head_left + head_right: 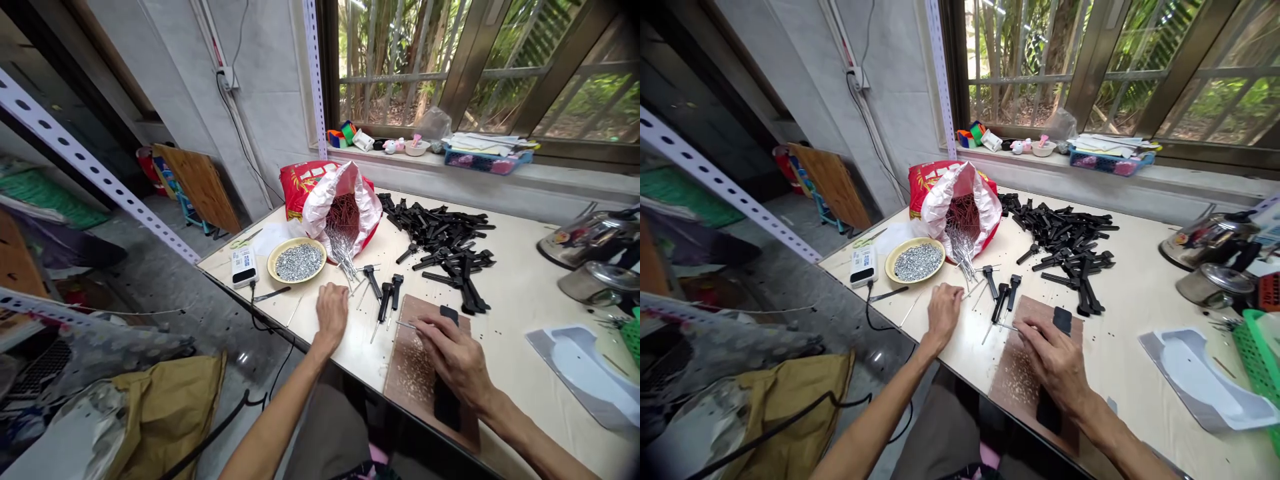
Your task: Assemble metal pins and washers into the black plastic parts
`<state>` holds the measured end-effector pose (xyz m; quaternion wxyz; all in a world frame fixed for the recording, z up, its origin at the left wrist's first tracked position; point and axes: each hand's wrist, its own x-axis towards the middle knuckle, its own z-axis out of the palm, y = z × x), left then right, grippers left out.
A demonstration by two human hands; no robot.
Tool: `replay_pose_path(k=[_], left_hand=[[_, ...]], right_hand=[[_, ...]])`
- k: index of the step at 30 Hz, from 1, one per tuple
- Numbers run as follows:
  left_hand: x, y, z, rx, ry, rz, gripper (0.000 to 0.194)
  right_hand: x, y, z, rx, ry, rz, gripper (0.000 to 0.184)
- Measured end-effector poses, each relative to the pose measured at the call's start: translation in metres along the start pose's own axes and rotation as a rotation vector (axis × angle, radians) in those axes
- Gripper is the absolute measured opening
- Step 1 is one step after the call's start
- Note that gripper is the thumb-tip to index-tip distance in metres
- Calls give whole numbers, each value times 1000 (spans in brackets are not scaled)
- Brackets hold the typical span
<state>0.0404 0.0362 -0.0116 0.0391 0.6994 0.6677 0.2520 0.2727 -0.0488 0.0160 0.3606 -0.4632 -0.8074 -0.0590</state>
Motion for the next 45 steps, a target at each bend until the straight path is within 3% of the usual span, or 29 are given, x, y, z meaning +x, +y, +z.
replay_pose_path(k=[2, 6, 12, 20, 29, 35, 42, 45], left_hand=[[5, -18, -5, 26, 5, -38, 25], [13, -37, -2, 86, -130, -39, 27], [18, -31, 8, 122, -173, -63, 18], [17, -29, -1, 111, -212, -89, 15], [15, -41, -8, 12, -221, -39, 26], [9, -48, -11, -117, -218, 18, 19], [8, -49, -12, -239, -137, -54, 11], [3, -40, -18, -312, -97, -90, 13]], right_hand=[[-4, 3, -1, 22, -16, 13, 27], [-7, 4, 1, 65, -25, 41, 29], [-5, -3, 4, 90, -23, 35, 26], [-5, -5, 8, 129, -25, 10, 26], [1, -9, 12, 141, -37, 1, 27], [2, -12, 13, 164, -62, 3, 27], [-1, -14, 14, 183, -55, 23, 28], [2, -17, 11, 177, -40, 41, 30]])
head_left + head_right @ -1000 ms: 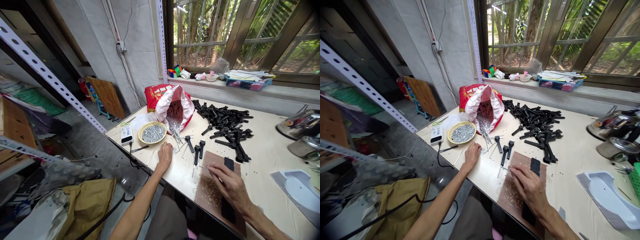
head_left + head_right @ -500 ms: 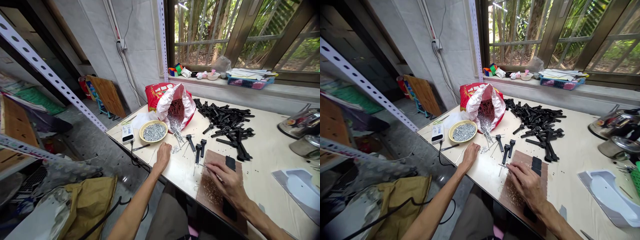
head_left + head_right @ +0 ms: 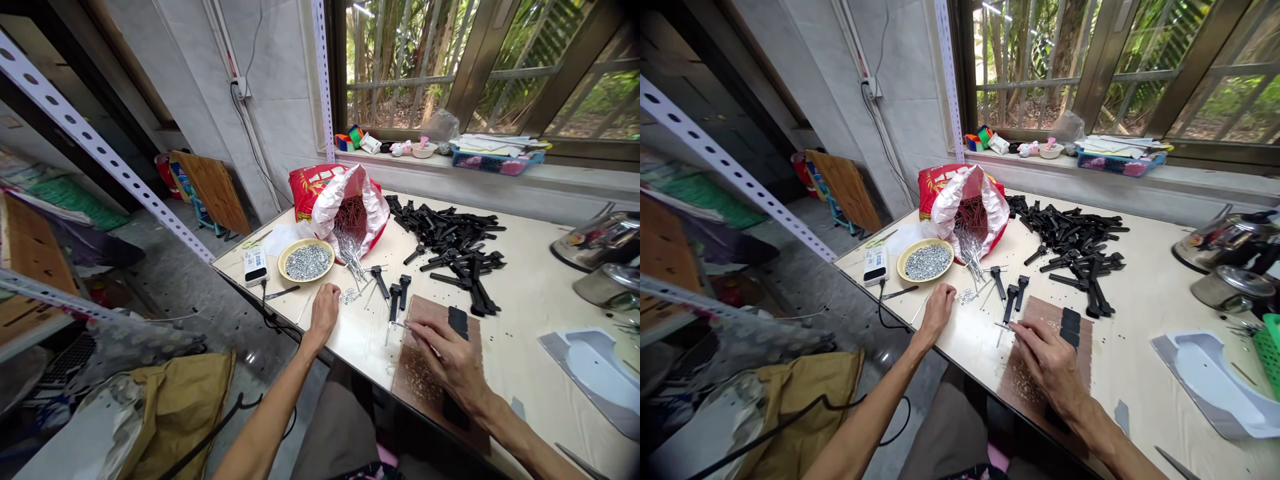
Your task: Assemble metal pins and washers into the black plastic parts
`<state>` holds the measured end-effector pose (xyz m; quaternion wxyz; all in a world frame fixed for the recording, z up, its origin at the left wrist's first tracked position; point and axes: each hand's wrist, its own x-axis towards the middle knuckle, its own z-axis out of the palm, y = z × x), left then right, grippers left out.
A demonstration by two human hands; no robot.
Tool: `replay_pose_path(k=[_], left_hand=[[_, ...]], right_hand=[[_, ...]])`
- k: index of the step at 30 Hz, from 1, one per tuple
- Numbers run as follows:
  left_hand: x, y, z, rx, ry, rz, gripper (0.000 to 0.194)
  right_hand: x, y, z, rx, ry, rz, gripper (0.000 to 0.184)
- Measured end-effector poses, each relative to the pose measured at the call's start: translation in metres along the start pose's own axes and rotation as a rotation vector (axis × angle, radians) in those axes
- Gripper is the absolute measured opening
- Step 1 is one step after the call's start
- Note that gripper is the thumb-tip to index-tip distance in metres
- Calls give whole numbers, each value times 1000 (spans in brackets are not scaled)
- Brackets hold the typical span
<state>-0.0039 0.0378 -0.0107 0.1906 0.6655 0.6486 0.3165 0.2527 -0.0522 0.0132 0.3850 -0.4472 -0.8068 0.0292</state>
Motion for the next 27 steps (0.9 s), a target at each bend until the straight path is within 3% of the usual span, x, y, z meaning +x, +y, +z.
replay_pose_path(k=[2, 6, 10, 15, 27], left_hand=[[-8, 15, -1, -223, -20, -79, 17], [-29, 55, -1, -967, -156, -316, 29], [-43, 84, -2, -1263, -257, -445, 29], [-47, 96, -2, -1370, -316, -489, 27], [-51, 105, 3, -1281, -286, -369, 24]], right_hand=[[7, -6, -3, -9, 11, 3, 32], [24, -22, -6, -46, -4, 24, 35], [31, -27, -6, -71, -38, 43, 34], [26, -24, -11, -115, -84, 51, 34], [21, -22, -25, -269, -32, 4, 32]])
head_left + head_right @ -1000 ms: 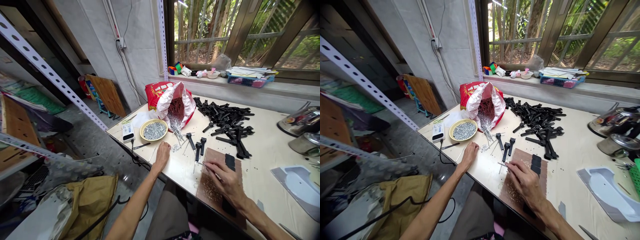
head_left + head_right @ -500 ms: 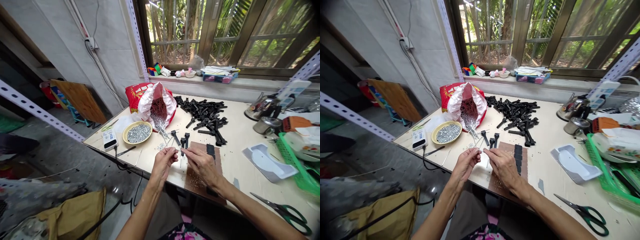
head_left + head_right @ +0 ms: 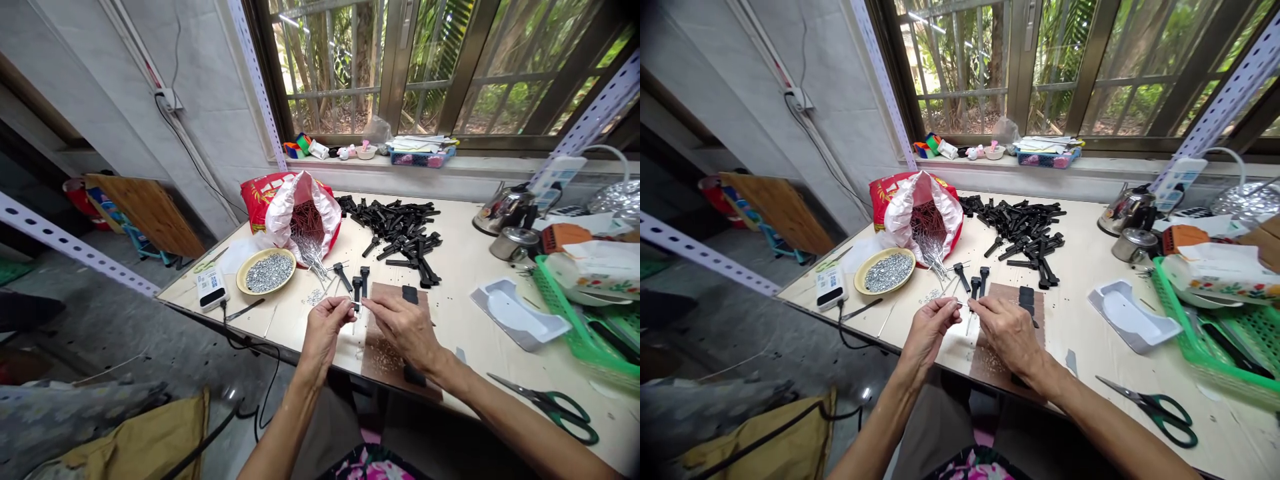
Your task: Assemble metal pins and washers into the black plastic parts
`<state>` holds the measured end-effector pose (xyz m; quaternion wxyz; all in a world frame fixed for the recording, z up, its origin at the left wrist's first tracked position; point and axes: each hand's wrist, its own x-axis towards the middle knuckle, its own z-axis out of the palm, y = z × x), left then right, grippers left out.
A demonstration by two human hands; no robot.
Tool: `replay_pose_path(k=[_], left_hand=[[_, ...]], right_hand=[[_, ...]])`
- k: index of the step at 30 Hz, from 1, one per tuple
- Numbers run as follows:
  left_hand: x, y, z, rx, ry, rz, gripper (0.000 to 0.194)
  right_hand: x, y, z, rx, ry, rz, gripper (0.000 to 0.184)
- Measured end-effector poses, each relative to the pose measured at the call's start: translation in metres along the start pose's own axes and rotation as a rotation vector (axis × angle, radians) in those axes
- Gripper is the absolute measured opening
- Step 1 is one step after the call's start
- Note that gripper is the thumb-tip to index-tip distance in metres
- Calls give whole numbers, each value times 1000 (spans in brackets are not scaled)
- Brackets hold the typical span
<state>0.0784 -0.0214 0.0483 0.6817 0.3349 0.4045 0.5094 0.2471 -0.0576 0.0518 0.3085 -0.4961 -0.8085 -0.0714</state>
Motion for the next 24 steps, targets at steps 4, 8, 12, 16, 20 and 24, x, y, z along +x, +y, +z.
replay_pose_path(k=[4, 8, 12, 16, 20, 24], left_hand=[[-1, -2, 0, 77, -4, 28, 29], [-1, -5, 1, 219, -35, 96, 25], [-1, -8, 3, 413, -62, 137, 21], [-2, -9, 5, 512, -76, 160, 21], [-1, -11, 6, 535, -79, 149, 22], [0, -14, 6, 490, -74, 123, 23]], right_hand=[[-3, -1, -1, -32, 20, 17, 29], [-7, -4, -2, -19, 29, 57, 24], [-12, -3, 1, -82, 54, 86, 18], [-16, -1, 7, -101, 13, 168, 19], [-19, -2, 9, -70, -49, 239, 19], [-20, -4, 9, -146, -37, 206, 19]])
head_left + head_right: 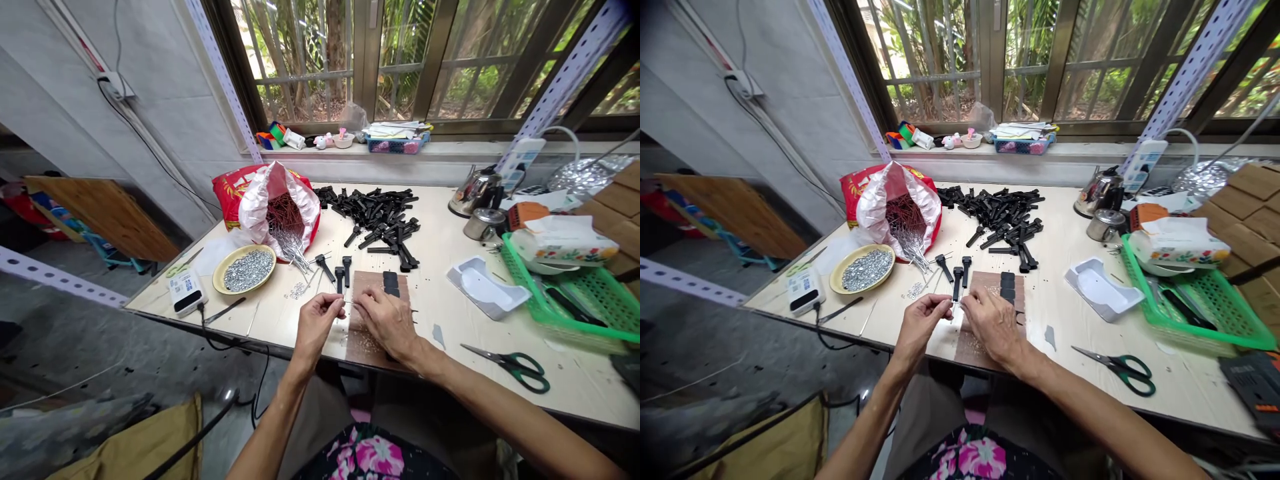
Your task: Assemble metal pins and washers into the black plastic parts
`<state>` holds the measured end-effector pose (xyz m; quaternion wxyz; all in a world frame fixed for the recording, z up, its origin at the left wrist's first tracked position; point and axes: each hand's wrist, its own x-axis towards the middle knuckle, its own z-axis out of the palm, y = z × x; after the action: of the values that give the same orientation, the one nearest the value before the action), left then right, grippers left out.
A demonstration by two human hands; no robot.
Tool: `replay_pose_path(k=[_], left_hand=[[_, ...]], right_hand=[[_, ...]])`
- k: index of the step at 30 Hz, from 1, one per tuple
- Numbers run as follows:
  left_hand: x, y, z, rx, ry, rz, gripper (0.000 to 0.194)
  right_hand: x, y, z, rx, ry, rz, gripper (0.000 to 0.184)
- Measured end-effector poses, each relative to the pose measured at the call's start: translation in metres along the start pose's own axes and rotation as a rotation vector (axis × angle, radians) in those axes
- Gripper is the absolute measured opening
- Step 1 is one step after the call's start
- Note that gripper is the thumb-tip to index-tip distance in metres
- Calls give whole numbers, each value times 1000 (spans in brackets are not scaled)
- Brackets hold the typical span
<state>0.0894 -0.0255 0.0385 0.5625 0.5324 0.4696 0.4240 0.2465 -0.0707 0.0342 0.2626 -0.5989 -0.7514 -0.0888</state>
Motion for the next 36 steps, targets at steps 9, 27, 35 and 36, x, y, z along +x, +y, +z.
replay_pose_path(k=[9, 27, 35, 36], left_hand=[[-4, 1, 0, -122, 20, -28, 22], [-5, -12, -9, -252, 21, -21, 23], [-4, -13, 10, -257, -10, -96, 26], [-4, -13, 12, -259, -11, -103, 26]], right_hand=[[-1, -6, 2, 72, 70, -14, 20], [3, -14, 10, 146, -32, -7, 23], [-8, 7, 7, 319, -10, 31, 14], [-9, 8, 6, 278, -14, 34, 15]])
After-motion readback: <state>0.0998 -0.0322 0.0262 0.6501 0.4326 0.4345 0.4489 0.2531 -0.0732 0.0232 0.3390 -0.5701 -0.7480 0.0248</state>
